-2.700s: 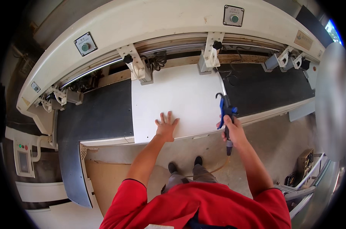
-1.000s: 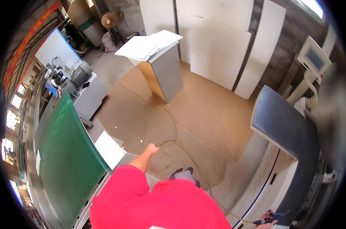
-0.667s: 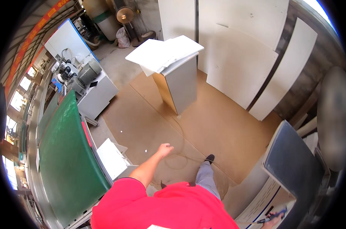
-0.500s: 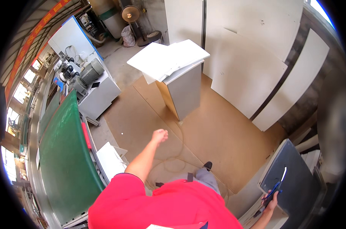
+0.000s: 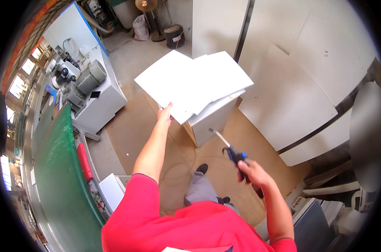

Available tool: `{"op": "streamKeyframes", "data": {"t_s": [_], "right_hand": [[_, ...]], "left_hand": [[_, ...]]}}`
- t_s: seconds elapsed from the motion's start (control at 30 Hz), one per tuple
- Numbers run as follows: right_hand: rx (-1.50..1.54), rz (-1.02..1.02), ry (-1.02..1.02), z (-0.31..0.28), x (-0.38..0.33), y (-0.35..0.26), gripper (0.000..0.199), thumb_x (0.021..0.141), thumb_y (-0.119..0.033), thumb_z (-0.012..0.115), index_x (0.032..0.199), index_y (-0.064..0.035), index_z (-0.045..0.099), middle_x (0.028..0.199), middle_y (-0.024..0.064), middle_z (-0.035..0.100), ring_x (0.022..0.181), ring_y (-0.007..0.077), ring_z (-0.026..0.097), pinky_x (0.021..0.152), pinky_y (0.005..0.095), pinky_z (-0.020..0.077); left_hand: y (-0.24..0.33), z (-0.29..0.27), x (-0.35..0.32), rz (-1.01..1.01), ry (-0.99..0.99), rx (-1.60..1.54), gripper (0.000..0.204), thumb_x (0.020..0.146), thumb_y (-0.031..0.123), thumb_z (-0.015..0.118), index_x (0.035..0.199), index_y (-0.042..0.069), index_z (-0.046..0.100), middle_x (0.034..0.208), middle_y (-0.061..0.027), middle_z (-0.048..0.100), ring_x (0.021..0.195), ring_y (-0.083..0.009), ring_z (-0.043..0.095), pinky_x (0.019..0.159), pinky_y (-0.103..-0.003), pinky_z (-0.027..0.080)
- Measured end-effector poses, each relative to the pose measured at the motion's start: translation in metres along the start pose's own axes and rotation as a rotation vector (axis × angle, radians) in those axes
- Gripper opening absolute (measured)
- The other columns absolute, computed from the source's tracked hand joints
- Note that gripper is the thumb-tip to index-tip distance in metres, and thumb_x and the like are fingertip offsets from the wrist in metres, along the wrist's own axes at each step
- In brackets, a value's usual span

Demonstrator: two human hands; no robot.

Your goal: The person picks up white rectangular panels and uses a handheld air blower to clean their surfaces. They repeatedly place panels on a machine bed, blow air across them, then remove and stack them.

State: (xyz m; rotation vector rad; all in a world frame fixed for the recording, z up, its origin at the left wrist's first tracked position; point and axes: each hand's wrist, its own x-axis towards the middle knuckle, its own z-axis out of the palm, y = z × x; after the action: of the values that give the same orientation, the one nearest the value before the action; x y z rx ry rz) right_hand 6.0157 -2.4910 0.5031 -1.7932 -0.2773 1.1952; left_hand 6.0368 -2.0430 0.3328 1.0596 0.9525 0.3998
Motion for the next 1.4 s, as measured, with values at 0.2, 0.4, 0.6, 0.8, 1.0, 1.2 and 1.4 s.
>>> {"op": "streamKeyframes", "data": {"t_s": [0.2,0.4,0.6,0.8,1.0,1.2,1.4], "right_hand": [[0.082,0.048,0.294,-0.04,0.157,-0.098,0.049,0.097,-0.049,0.044,0.096,-0.0017,0.056,0.064,0.0081,0.06,0.053,0.0173,0.06,0.045,0.0299,0.0441],[-0.13,0.059,0.035,0.013,0.254,-0.179,0.048,0.096,-0.046,0.047,0.102,0.0014,0.056,0.067,0.0065,0.058,0.056,0.016,0.06,0.046,0.0312,0.0447],[-0.058,-0.009,-0.036,0.014,0.258,-0.204,0.046,0.097,-0.044,0.046,0.099,0.0008,0.055,0.066,0.0063,0.056,0.055,0.0161,0.058,0.049,0.0314,0.0454],[0.026,-0.164,-0.294,-0.084,0.09,-0.146,0.048,0.095,-0.048,0.05,0.107,-0.002,0.06,0.072,0.0062,0.063,0.062,0.0151,0.062,0.05,0.0274,0.0458],[0.951,-0.384,0.599,-0.159,-0.193,0.106,0.051,0.098,-0.05,0.04,0.114,-0.003,0.05,0.065,0.0026,0.051,0.056,0.0165,0.056,0.043,0.0249,0.0435],[1.389,-0.367,0.338,0.078,-0.379,0.326,0.051,0.097,-0.047,0.046,0.121,-0.0025,0.053,0.071,0.007,0.056,0.06,0.0237,0.057,0.048,0.0287,0.0467],[1.497,-0.323,1.031,0.276,-0.478,0.385,0.049,0.097,-0.049,0.043,0.112,-0.0043,0.054,0.068,0.0062,0.054,0.063,0.0221,0.059,0.046,0.0286,0.0448]], "left_hand": [[-0.003,-0.002,-0.041,0.126,-0.119,-0.043,0.041,0.084,0.006,0.067,0.12,-0.006,0.053,0.115,-0.0123,0.062,0.103,-0.0217,0.06,0.09,-0.034,0.046],[-0.038,-0.064,-0.059,-0.125,-0.244,-0.565,0.052,0.08,0.004,0.062,0.129,-0.007,0.045,0.12,-0.0178,0.058,0.111,-0.0323,0.057,0.098,-0.044,0.046],[-0.021,-0.071,-0.083,-0.051,-0.269,-0.587,0.062,0.072,0.005,0.064,0.13,-0.004,0.045,0.121,-0.018,0.058,0.11,-0.0346,0.058,0.097,-0.045,0.048],[0.023,-0.058,-0.139,0.043,-0.483,-0.473,0.073,0.066,0.007,0.067,0.133,-0.003,0.043,0.123,-0.0186,0.057,0.112,-0.0361,0.056,0.097,-0.045,0.047],[0.01,0.016,-0.169,-0.152,-0.876,-0.359,0.068,0.07,0.02,0.058,0.132,-0.004,0.044,0.126,-0.0228,0.055,0.113,-0.041,0.056,0.097,-0.052,0.047],[-0.057,0.176,-0.335,-0.458,-1.36,-0.122,0.074,0.072,0.026,0.056,0.137,-0.005,0.037,0.131,-0.0234,0.051,0.119,-0.0411,0.052,0.099,-0.053,0.044],[-0.206,0.317,-0.521,-0.69,-1.702,0.254,0.065,0.072,0.021,0.058,0.129,-0.005,0.045,0.118,-0.0214,0.058,0.106,-0.0375,0.059,0.092,-0.048,0.049]]}}
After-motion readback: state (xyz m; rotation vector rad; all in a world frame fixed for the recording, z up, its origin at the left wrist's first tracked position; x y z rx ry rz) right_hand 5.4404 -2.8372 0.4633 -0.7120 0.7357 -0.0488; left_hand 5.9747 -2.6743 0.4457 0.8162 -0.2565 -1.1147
